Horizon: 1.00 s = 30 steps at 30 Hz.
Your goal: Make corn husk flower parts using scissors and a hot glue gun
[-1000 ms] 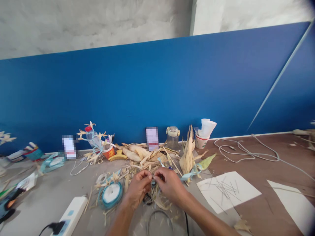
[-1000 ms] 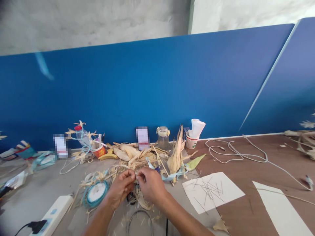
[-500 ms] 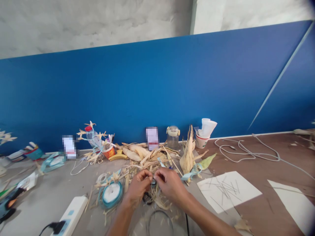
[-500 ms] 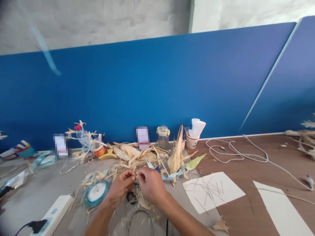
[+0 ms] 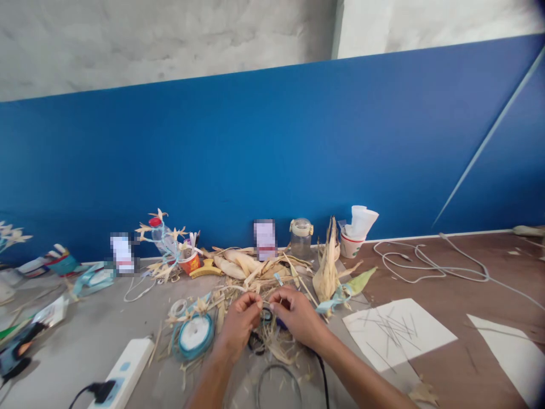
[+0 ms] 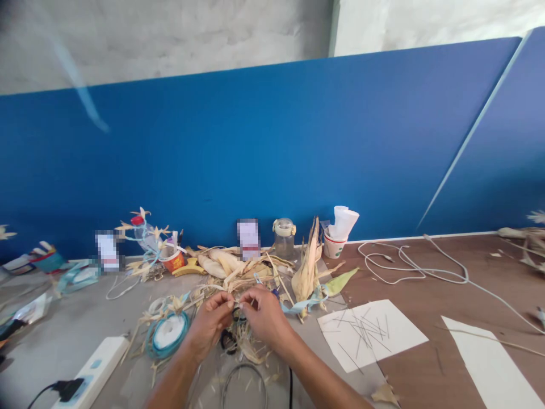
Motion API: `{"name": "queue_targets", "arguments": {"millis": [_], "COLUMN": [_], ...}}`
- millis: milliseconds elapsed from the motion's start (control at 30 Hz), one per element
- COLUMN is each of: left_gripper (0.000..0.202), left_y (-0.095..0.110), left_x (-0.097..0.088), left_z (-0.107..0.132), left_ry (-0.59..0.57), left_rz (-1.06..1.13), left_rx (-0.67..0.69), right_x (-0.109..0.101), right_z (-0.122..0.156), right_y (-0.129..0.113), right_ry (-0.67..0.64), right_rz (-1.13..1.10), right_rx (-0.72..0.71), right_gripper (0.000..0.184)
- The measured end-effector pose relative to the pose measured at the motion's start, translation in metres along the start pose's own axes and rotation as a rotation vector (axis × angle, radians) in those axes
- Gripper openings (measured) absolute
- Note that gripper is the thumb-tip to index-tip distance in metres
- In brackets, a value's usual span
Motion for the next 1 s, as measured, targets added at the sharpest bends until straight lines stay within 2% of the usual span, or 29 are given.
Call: {"name": "queue_targets", "arguments": {"millis": [100,233,433,567,633,733,867,1000], "left_gripper": [0.038,0.038,0.039,0.039,0.038,0.037,0.037,0.037], "left_y": [0.004,0.003,0.001,0.006,0.007,0.007,0.004,0.003], "left_x": [0.004,0.006,0.009,0.01,0.01,0.01,0.007,0.005], "left_z": [0.003,0.004,0.006,0.008,0.009,0.009,0.007,0.006], "left_ry": [-0.01,-0.001,0.006,0.009,-0.012,-0.047,-0.029,-0.015], "left_rz": [0.037,0.076,0.145,0.161,0.147,0.127,0.13,0.076], "left_rx": [0.007,0.027,0.021,0.0,-0.005,-0.011,-0.004,0.032], "right_x": [0.001,0.009,0.021,0.029,0.031,0.03,0.03,0.033], "right_z": [-0.001,-0.001,0.002,0.005,0.006,0.006,0.006,0.006], "right_y": [0.005,0.014,0.023,0.03,0.031,0.029,0.026,0.027], "right_ry": [0.006,-0.03,-0.115,-0.188,-0.202,-0.191,-0.159,-0.231], "right_rz": [-0.095,-0.341,-0.682,-0.839,-0.852,-0.83,-0.842,-0.783], "right_rx": [0.036,0.178,0.426,0.549,0.567,0.519,0.495,0.465], "right_gripper": [0.01,0.013,0.033,0.036,0.035,0.034,0.04,0.042]}}
Point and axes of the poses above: each hand's wrist, its own z-axis away from the middle knuckle, its own x-axis out of the palm, y = z × x, the point moved 3 cm from there along -z, towards the middle knuckle, and after that the axes turned 8 degrees about -z, right-handed, at the moved point
